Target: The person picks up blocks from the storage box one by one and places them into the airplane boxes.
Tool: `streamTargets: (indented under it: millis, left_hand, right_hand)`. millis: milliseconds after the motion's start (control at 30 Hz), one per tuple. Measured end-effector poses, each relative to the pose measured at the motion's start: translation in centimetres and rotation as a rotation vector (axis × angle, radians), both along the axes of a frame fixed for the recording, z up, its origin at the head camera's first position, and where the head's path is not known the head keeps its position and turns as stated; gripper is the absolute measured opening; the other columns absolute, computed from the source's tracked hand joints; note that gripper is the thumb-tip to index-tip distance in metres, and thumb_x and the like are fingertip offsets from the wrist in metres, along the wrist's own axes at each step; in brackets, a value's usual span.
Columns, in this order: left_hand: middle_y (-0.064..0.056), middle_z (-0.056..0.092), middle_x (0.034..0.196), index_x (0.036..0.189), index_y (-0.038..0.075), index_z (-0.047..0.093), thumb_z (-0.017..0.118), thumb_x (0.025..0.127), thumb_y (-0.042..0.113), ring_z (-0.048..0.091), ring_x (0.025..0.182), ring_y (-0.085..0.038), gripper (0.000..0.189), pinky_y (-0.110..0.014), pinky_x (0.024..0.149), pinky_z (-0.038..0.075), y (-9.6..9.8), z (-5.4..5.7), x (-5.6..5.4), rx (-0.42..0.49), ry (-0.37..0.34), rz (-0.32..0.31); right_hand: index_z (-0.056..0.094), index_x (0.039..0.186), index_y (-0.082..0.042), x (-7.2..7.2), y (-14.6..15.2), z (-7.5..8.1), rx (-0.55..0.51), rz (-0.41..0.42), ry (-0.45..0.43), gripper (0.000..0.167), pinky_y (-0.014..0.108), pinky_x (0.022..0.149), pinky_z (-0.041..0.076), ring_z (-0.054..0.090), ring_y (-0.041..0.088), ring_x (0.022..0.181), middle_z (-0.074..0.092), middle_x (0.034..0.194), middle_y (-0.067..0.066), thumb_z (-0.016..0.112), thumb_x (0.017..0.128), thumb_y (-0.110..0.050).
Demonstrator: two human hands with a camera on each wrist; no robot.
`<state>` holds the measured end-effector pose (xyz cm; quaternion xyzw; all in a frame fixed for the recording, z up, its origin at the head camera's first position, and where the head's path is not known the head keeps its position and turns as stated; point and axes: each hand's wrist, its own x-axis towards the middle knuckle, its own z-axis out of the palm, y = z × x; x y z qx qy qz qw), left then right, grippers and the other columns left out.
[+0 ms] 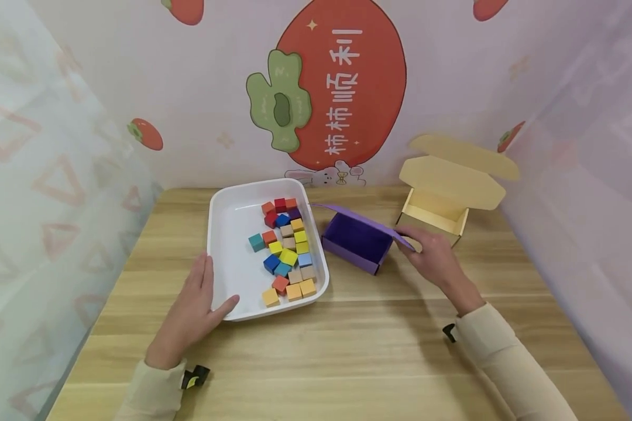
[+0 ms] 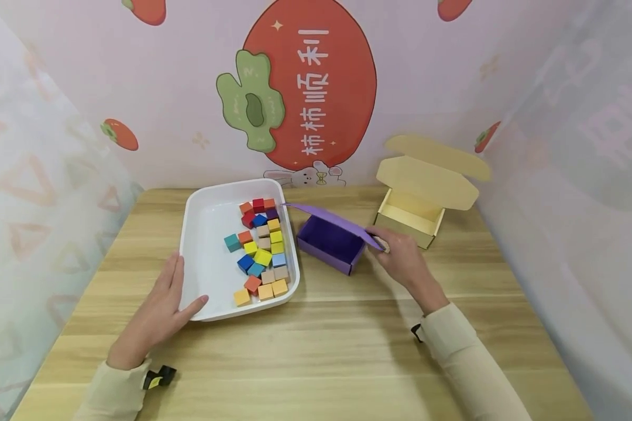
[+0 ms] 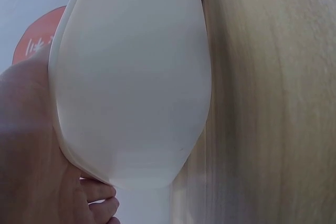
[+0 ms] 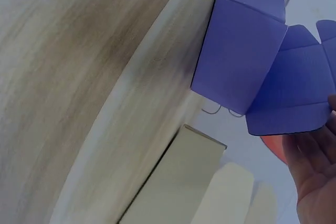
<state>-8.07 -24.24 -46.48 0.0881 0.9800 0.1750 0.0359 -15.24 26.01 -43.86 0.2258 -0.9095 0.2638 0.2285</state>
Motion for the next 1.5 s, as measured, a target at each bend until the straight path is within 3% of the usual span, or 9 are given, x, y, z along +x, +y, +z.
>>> streamTargets:
  millis: [133,233,333,467,633,867,1100,1333,1500]
  left_hand:
    - [-0.023,-0.006,0.178,0.167,-0.003,-0.002,0.059,0.099,0.062,0.008,0.163,-0.046,0.113,-0.07,0.122,0.029,0.1,-0.3,0.2,-0.001,0.0,0.013]
    - [-0.022,-0.006,0.178,0.168,-0.002,-0.002,0.059,0.099,0.062,0.007,0.163,-0.046,0.113,-0.07,0.122,0.029,0.0,-0.3,0.2,0.002,0.003,0.017]
    - [-0.022,-0.006,0.178,0.168,-0.002,-0.003,0.059,0.099,0.062,0.008,0.163,-0.046,0.113,-0.07,0.122,0.029,0.1,-0.4,0.2,0.005,0.003,0.018]
    - [-0.023,-0.004,0.178,0.168,-0.002,-0.001,0.059,0.099,0.062,0.009,0.163,-0.046,0.112,-0.07,0.123,0.028,0.1,-0.4,0.2,0.011,0.001,0.021]
    - [-0.022,-0.004,0.178,0.168,-0.002,-0.002,0.06,0.098,0.061,0.008,0.164,-0.046,0.112,-0.069,0.123,0.029,0.1,-0.6,0.3,0.016,0.001,0.021]
    - [-0.021,-0.006,0.178,0.168,-0.001,-0.003,0.059,0.099,0.061,0.007,0.164,-0.045,0.112,-0.069,0.123,0.028,0.1,-0.7,0.3,0.015,-0.001,0.026]
    - [-0.02,-0.01,0.178,0.168,-0.001,-0.005,0.059,0.099,0.061,0.004,0.164,-0.045,0.112,-0.069,0.125,0.026,0.1,-0.6,0.2,0.023,-0.011,0.023]
    - [-0.019,-0.01,0.178,0.168,-0.001,-0.005,0.059,0.099,0.061,0.003,0.165,-0.044,0.112,-0.069,0.125,0.024,0.1,-0.5,0.1,0.026,-0.013,0.024]
    - [-0.019,-0.011,0.178,0.168,-0.001,-0.005,0.059,0.099,0.061,0.004,0.164,-0.045,0.113,-0.069,0.125,0.025,0.1,-0.5,0.0,0.025,-0.019,0.028]
  right_hand:
    - [0.081,0.1,-0.005,-0.9,0.0,-0.2,-0.069,0.007,0.087,0.011,0.036,0.072,0.065,0.082,0.028,0.084,0.083,0.093,0.009,0.081,0.089,-0.001]
    - [0.082,0.091,-0.005,-1.4,-0.1,0.0,-0.119,-0.009,0.115,0.004,0.017,0.061,0.056,0.073,0.011,0.064,0.08,0.076,0.006,0.081,0.089,-0.002]
    - [0.071,0.068,-0.008,-1.7,0.1,0.3,-0.179,-0.038,0.11,0.024,0.01,0.049,0.035,0.048,-0.002,0.048,0.063,0.054,-0.001,0.08,0.09,-0.003]
    - [0.06,0.056,-0.011,-1.6,0.4,0.7,-0.281,-0.114,0.022,0.042,0.013,0.042,0.031,0.041,-0.005,0.043,0.056,0.047,0.001,0.077,0.094,-0.01]
    - [0.067,0.064,-0.002,-1.1,0.9,1.2,-0.37,-0.253,-0.159,0.039,0.019,0.041,0.037,0.047,0.0,0.044,0.061,0.055,0.006,0.075,0.097,-0.022]
    - [0.073,0.095,0.011,-0.7,1.9,1.0,-0.535,-0.313,-0.43,0.044,0.019,0.052,0.052,0.063,-0.001,0.061,0.065,0.068,-0.016,0.07,0.101,-0.033]
    - [0.059,0.141,0.011,0.4,2.5,-0.1,-0.689,-0.336,-0.687,0.069,0.019,0.076,0.063,0.071,-0.007,0.085,0.073,0.119,0.012,0.065,0.103,-0.046]
    - [0.043,0.152,0.011,2.2,1.9,-1.4,-0.999,-0.314,-0.794,0.072,0.018,0.082,0.062,0.074,-0.004,0.088,0.073,0.094,-0.018,0.065,0.104,-0.037]
    - [0.055,0.131,0.0,3.7,0.8,-1.8,-1.165,-0.366,-0.761,0.042,0.016,0.075,0.062,0.074,-0.003,0.082,0.074,0.088,-0.016,0.067,0.104,-0.03]
